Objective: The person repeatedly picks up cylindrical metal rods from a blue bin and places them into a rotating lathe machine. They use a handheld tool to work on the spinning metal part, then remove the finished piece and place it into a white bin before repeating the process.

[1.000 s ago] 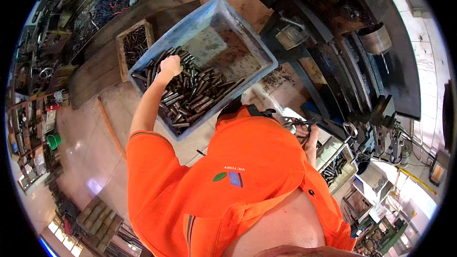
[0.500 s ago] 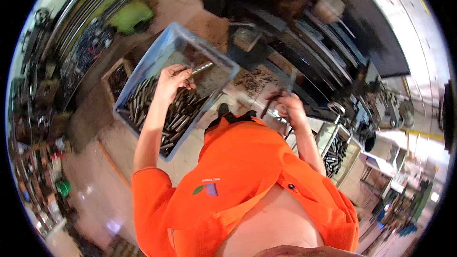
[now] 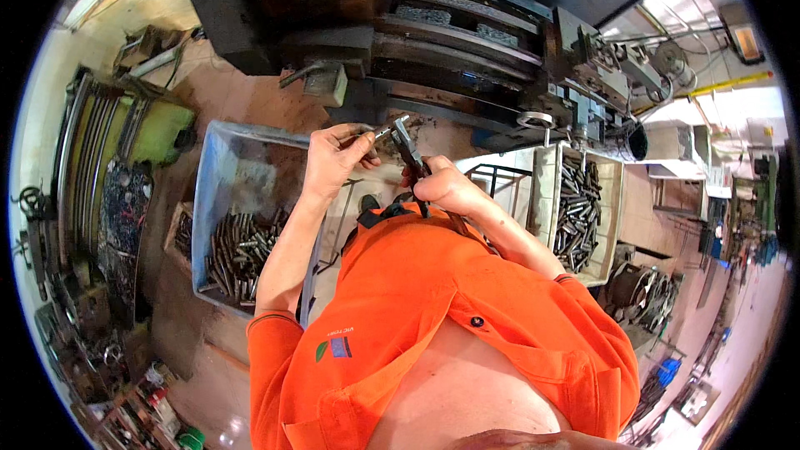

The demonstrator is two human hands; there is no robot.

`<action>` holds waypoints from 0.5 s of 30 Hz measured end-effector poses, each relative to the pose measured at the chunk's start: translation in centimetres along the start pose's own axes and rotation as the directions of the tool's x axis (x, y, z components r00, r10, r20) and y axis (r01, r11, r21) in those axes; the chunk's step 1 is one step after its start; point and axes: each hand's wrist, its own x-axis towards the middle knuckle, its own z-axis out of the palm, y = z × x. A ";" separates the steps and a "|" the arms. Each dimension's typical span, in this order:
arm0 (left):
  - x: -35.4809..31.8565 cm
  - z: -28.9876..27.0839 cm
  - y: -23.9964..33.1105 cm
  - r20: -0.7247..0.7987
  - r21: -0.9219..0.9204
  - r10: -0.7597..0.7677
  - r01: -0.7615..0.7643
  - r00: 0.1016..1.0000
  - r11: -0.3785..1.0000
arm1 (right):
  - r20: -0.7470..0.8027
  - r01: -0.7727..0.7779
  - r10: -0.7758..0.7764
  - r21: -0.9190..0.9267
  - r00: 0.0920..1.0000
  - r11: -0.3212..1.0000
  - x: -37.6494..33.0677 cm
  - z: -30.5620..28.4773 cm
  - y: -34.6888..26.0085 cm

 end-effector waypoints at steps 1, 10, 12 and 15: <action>0.4 0.2 -0.1 0.023 0.010 -0.011 0.011 1.000 1.000 | 0.000 -0.015 0.015 0.007 1.000 1.000 -0.1 -0.2 0.2; 2.9 1.1 -0.6 0.168 0.012 -0.109 0.108 0.980 0.994 | -0.242 0.087 -0.115 -0.125 0.964 0.988 -0.4 -0.1 0.9; 3.6 1.2 -0.9 0.204 0.004 -0.099 0.101 0.974 0.995 | -0.286 0.069 -0.121 -0.185 0.950 0.980 -0.2 0.1 1.2; 4.7 1.2 -1.1 0.283 0.001 -0.121 0.125 0.952 0.992 | -0.376 0.004 -0.106 -0.264 0.921 0.965 0.0 0.1 1.6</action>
